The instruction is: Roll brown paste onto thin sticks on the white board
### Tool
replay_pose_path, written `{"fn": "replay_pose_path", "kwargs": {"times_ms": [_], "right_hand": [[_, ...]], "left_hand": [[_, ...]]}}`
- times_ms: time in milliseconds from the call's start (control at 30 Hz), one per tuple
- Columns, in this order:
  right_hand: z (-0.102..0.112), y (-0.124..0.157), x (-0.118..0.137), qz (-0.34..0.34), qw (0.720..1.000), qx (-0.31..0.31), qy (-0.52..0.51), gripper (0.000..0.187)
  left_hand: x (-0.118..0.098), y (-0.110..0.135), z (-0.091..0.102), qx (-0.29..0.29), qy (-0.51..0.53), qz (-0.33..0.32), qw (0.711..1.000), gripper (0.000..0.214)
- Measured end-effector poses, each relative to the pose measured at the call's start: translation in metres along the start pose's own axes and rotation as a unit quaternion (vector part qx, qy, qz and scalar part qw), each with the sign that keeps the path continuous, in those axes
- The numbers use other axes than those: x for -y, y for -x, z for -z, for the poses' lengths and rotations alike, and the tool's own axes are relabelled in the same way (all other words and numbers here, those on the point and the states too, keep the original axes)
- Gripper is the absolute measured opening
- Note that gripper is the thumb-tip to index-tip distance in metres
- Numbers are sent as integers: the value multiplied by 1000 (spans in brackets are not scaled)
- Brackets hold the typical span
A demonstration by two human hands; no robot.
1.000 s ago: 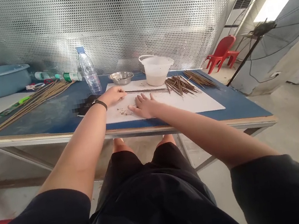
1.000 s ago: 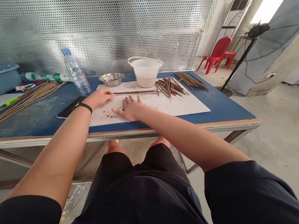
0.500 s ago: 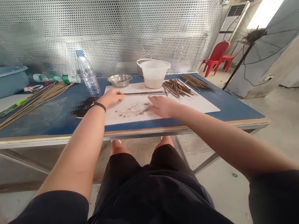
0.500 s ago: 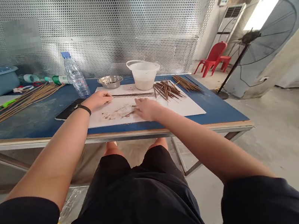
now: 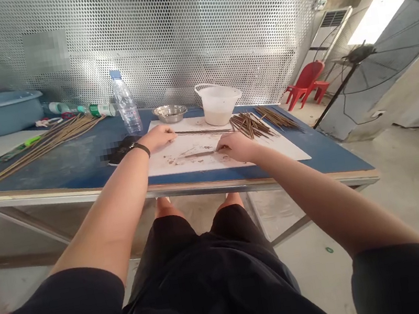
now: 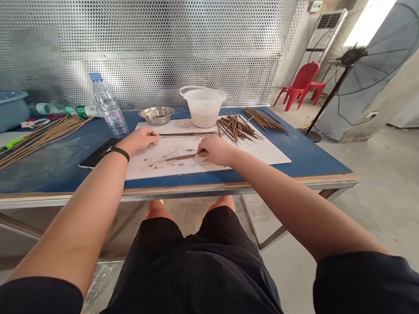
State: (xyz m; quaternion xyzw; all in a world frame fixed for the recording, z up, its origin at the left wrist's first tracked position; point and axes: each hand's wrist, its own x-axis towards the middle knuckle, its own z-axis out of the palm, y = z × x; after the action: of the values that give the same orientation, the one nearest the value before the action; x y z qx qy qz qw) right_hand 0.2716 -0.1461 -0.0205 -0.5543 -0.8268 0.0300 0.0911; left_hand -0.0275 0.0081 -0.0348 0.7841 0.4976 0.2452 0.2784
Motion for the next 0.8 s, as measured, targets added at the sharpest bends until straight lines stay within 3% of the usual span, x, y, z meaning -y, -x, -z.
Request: {"fn": "replay_pose_path", "kwargs": {"times_ms": [267, 433, 533, 633, 800], "right_hand": [[6, -15, 4, -52, 998, 46, -15, 42], [-14, -30, 45, 62, 998, 11, -14, 66], [-24, -32, 76, 50, 998, 38, -5, 93], [-28, -20, 97, 2, 996, 92, 16, 105], [-29, 21, 118, -9, 993, 111, 40, 112]], "left_hand": [[-5, 2, -1, 5, 2, -3, 1000, 23], [-5, 3, -3, 0, 17, -7, 1000, 21], [-4, 2, -3, 6, 13, -19, 1000, 21], [-4, 2, -2, 2, -1, -21, 1000, 23], [-2, 0, -2, 2, 1, -22, 1000, 25]]}}
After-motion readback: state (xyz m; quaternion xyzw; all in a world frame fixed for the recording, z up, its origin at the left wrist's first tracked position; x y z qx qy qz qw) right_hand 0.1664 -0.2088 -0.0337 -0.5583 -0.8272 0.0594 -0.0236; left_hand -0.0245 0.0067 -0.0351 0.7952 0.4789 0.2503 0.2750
